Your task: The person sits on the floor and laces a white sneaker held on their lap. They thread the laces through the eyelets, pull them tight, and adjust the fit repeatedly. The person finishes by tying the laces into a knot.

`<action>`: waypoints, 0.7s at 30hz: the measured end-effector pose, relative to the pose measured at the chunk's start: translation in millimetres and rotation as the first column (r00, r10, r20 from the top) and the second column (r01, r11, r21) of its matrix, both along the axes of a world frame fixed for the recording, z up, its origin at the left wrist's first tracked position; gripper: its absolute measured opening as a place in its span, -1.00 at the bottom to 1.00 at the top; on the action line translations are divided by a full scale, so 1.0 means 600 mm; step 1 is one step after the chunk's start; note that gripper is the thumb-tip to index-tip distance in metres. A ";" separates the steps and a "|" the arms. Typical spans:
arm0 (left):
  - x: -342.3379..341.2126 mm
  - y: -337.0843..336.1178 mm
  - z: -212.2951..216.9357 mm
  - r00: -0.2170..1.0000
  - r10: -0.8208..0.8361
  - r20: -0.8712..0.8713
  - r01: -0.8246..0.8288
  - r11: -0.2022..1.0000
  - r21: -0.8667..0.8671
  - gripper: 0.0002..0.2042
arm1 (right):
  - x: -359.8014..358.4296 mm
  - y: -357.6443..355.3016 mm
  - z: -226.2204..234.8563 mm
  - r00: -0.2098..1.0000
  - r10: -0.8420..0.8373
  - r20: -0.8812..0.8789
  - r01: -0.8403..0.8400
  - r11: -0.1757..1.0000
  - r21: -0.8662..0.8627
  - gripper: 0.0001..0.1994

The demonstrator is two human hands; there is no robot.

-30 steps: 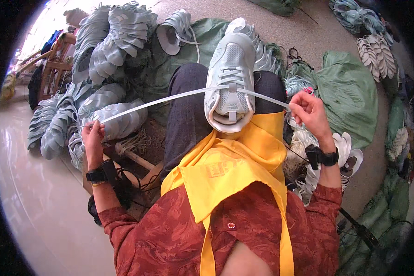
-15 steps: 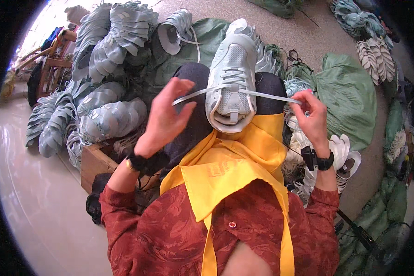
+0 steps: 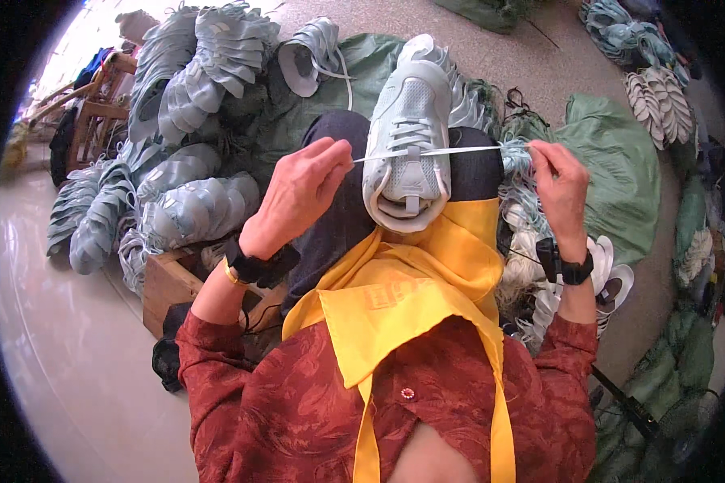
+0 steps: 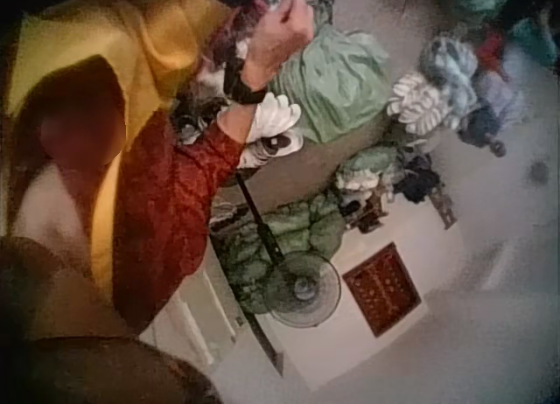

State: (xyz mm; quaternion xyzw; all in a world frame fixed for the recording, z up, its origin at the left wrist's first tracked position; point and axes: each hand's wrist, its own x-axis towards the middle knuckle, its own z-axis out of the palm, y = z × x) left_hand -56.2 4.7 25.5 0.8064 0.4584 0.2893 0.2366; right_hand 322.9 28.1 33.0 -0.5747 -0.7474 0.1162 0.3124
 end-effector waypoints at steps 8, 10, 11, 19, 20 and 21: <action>-0.049 -0.015 -0.013 0.994 0.101 -0.045 -0.100 0.995 0.030 -0.91 | 0.046 -0.027 0.002 0.994 -0.015 0.113 0.021 0.998 -0.056 -0.85; -0.066 -0.019 -0.010 0.978 0.164 -0.127 -0.148 0.981 0.122 -0.88 | 0.068 -0.036 0.008 0.990 -0.070 0.125 0.084 0.990 -0.115 -0.83; -0.076 -0.026 -0.007 0.968 0.196 -0.155 -0.180 0.977 0.110 -0.88 | 0.091 -0.038 -0.005 0.990 -0.070 0.126 0.078 0.995 -0.058 -0.81; -0.204 -0.045 -0.009 0.908 0.386 -0.162 -0.402 0.913 -0.073 -0.89 | 0.239 -0.057 -0.064 0.960 -0.212 0.183 0.229 0.971 -0.075 -0.79; -0.223 -0.044 -0.005 0.898 0.402 -0.180 -0.422 0.902 -0.088 -0.89 | 0.262 -0.061 -0.076 0.954 -0.244 0.175 0.262 0.961 -0.090 -0.79; -0.252 -0.046 -0.015 0.899 0.416 -0.134 -0.427 0.901 -0.070 -0.89 | 0.275 -0.063 -0.085 0.949 -0.267 0.166 0.287 0.952 -0.108 -0.79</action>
